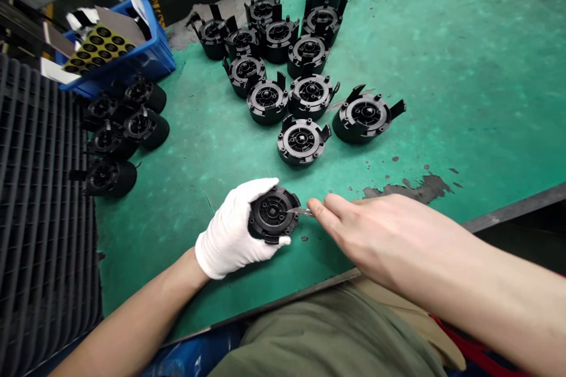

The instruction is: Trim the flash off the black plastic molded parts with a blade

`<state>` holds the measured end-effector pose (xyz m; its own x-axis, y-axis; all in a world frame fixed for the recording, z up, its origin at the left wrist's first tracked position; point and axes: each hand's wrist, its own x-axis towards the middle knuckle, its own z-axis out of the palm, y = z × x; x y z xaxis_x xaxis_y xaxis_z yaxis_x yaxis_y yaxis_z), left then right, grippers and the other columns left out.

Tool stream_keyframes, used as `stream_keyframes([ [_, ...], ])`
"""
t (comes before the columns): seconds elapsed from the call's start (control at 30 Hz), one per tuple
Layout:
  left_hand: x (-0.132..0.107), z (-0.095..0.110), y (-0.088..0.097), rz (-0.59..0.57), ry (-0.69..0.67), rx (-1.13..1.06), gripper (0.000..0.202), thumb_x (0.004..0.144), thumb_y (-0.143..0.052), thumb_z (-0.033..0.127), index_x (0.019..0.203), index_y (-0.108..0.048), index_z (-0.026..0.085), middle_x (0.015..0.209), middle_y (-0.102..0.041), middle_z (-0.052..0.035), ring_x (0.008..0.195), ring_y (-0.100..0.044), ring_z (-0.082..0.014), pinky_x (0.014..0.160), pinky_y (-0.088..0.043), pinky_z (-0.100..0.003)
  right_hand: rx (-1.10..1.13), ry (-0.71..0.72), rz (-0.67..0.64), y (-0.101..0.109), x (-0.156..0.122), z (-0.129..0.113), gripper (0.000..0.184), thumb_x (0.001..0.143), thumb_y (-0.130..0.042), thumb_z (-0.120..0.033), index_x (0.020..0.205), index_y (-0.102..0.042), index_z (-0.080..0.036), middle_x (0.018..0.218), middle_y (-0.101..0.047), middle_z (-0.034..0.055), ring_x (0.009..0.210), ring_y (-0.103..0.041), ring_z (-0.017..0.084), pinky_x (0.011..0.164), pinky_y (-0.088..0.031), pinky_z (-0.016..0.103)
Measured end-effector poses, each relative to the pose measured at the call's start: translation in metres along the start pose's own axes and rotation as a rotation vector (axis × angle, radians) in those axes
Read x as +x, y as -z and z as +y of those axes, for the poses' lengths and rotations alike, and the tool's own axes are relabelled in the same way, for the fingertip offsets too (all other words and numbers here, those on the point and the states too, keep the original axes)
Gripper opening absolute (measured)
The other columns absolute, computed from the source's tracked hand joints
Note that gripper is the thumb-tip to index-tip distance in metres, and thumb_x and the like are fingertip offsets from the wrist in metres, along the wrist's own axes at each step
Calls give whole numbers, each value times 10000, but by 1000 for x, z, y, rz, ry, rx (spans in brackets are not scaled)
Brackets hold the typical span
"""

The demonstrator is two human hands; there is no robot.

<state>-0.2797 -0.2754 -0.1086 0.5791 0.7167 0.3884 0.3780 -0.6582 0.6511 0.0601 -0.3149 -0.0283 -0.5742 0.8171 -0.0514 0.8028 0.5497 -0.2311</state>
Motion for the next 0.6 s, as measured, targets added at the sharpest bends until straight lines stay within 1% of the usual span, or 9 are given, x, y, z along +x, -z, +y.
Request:
stream_keyframes([
  [0.03,0,0,0,-7,9,4,1083,1033,-1030,562,1908,-484,230,1709,-831,-242,1570,-878,-468,1349,-766,-670,77,59,-45,6,6,6,689,1049,-593,-44,1614,-890,-303,1057,-902,35,616,-711,165,571,-498,370],
  [0.1,-1,0,0,-24,31,8,1088,1005,-1035,542,1901,-498,239,1704,-835,-232,1569,-879,-477,1354,-761,-686,241,119,-101,12,12,15,545,1200,-550,-137,1600,-887,-291,1085,-912,40,693,-789,172,604,-542,339],
  [0.2,-2,1,0,-28,42,0,1139,981,-1036,532,1926,-474,237,1721,-829,-235,1580,-873,-492,1361,-756,-702,409,80,-59,9,5,17,411,1313,-547,-274,1544,-883,-326,1186,-942,38,888,-899,204,765,-678,313],
  [0.27,-1,2,0,-33,46,-9,1191,988,-1027,523,1971,-416,242,1765,-807,-241,1605,-860,-497,1371,-753,-702,483,31,-14,0,-9,13,350,1322,-565,-309,1466,-883,-339,1208,-950,35,959,-926,232,820,-725,323],
  [0.37,-1,5,3,-33,59,-25,1243,1014,-1002,463,2029,-314,258,1871,-732,-257,1682,-814,-495,1405,-738,-694,505,-34,11,-12,-25,7,299,1319,-579,-304,1353,-874,-338,1180,-945,32,976,-935,253,824,-753,330],
  [0.4,-1,6,4,-23,66,-31,1246,1018,-989,424,2038,-292,260,1902,-703,-265,1714,-791,-494,1419,-730,-693,482,-51,35,-15,-27,6,292,1318,-583,-308,1359,-871,-333,1175,-940,35,972,-935,259,822,-757,335],
  [0.5,-1,8,8,15,89,-49,1233,1005,-916,273,2051,-264,242,1975,-619,-289,1805,-712,-496,1467,-688,-703,354,-136,187,-16,-26,5,314,1319,-602,-331,1504,-854,-307,1182,-920,61,960,-928,266,822,-751,350],
  [0.57,-1,9,11,12,105,-66,1244,976,-857,191,2060,-250,236,2017,-568,-291,1844,-670,-496,1496,-660,-707,318,-174,252,-13,-21,3,339,1306,-639,-341,1577,-834,-286,1151,-898,74,877,-892,252,790,-729,351],
  [0.6,-1,9,12,0,103,-75,1254,964,-837,170,2064,-241,236,2036,-544,-290,1857,-655,-498,1504,-651,-711,335,-172,252,-11,-17,2,340,1298,-655,-336,1585,-831,-284,1132,-885,72,823,-859,237,769,-714,348],
])
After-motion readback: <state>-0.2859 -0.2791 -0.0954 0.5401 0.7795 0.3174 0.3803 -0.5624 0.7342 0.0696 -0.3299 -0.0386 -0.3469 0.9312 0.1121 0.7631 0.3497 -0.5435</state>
